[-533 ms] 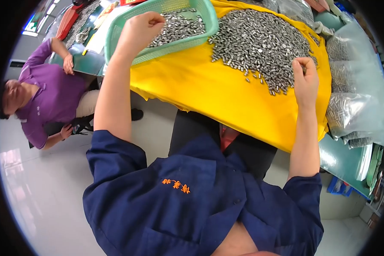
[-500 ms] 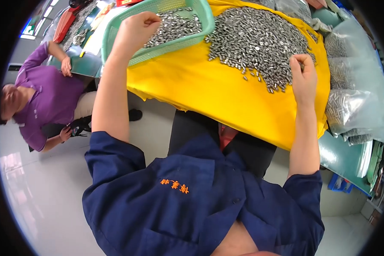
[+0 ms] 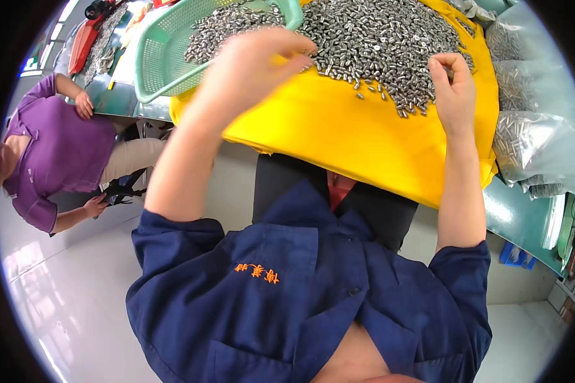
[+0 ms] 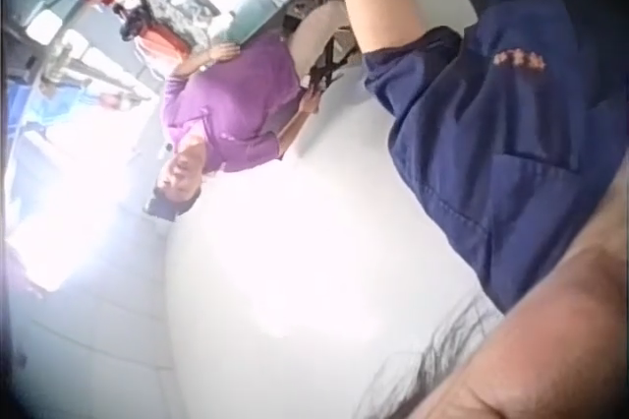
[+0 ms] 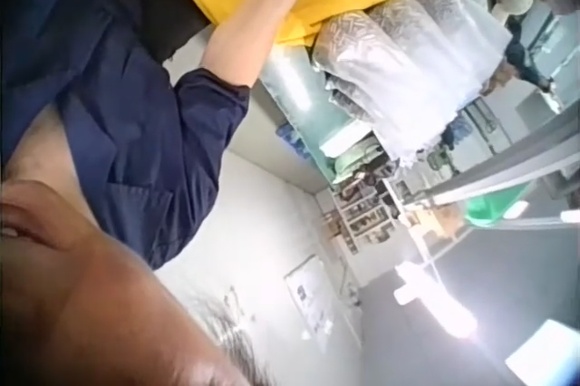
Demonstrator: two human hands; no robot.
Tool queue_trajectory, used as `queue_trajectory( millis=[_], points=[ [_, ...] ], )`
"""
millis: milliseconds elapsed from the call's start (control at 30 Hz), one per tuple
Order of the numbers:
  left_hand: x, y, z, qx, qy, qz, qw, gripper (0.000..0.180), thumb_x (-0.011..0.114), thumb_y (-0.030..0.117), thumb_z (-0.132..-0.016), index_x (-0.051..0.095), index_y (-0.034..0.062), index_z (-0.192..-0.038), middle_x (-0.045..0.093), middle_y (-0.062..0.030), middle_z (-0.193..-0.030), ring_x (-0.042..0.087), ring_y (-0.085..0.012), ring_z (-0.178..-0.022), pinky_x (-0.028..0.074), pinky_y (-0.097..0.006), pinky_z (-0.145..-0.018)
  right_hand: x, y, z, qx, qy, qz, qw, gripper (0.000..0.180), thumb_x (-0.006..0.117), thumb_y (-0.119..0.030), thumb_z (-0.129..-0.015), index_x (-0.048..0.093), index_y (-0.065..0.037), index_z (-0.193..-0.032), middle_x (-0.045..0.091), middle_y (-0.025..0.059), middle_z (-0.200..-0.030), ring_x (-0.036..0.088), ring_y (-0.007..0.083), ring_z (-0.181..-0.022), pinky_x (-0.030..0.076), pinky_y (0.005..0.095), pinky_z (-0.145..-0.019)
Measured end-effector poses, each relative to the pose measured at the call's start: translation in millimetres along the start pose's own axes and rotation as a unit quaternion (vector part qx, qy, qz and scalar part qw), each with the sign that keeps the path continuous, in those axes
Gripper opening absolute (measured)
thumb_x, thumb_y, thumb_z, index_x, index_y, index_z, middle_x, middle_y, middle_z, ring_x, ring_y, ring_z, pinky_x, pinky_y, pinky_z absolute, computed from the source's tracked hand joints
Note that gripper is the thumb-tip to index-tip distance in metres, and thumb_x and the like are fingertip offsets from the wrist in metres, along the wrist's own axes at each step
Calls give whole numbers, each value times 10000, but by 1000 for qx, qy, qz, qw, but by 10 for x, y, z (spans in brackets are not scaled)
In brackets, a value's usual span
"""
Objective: Sorting and inspecting small metal hardware components at a factory workbench.
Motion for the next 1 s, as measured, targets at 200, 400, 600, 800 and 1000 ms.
queue_trajectory(
  millis=[200, 400, 600, 800, 1000],
  points=[
    [904, -7, -53, 103, -64, -166, 979, 150, 558, 228, -713, 568, 108, -802, 533, -74, -764, 548, -257, -809, 466, -372, -662, -187, 115, 106, -39, 1, 101, 994, 94, 514, -90, -849, 522, -4, -886, 532, 41, -845, 497, 124, -792, 413, 240, -726],
    [900, -61, 27, 65, -83, -160, 981, 156, 585, 223, -718, 569, 85, -789, 544, -82, -769, 580, -267, -724, 470, -368, -628, 12, 86, 147, -2, -36, 87, 996, 80, 500, -93, -860, 499, -14, -868, 476, 7, -787, 422, 87, -715, 377, 216, -646],
    [940, -175, -117, 24, -123, -208, 970, 139, 575, 220, -720, 589, 84, -748, 568, -101, -771, 583, -275, -732, 471, -380, -631, -31, 145, 57, 22, -38, 68, 997, 76, 500, -86, -858, 493, -12, -869, 466, 5, -779, 417, 84, -714, 373, 209, -653],
    [978, -189, -111, 16, -130, -131, 983, 114, 539, 194, -699, 605, 103, -716, 564, -108, -733, 580, -293, -697, 466, -397, -596, -5, 92, 110, 15, -41, 108, 993, 77, 500, -90, -855, 489, -14, -862, 482, 19, -774, 439, 92, -714, 395, 226, -645],
    [954, -130, -107, 29, -79, -141, 986, 134, 539, 205, -695, 619, 100, -677, 560, -111, -713, 580, -287, -666, 472, -395, -591, 61, 63, 123, -7, -50, 96, 994, 72, 497, -83, -856, 494, -13, -876, 471, 7, -789, 421, 75, -701, 382, 205, -631]
  ],
)
Point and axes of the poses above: each hand's wrist, its own z-axis away from the middle knuckle, its own x-axis out of the palm, y = z × x, the point moved 8 cm from there along -z, towards the middle knuckle
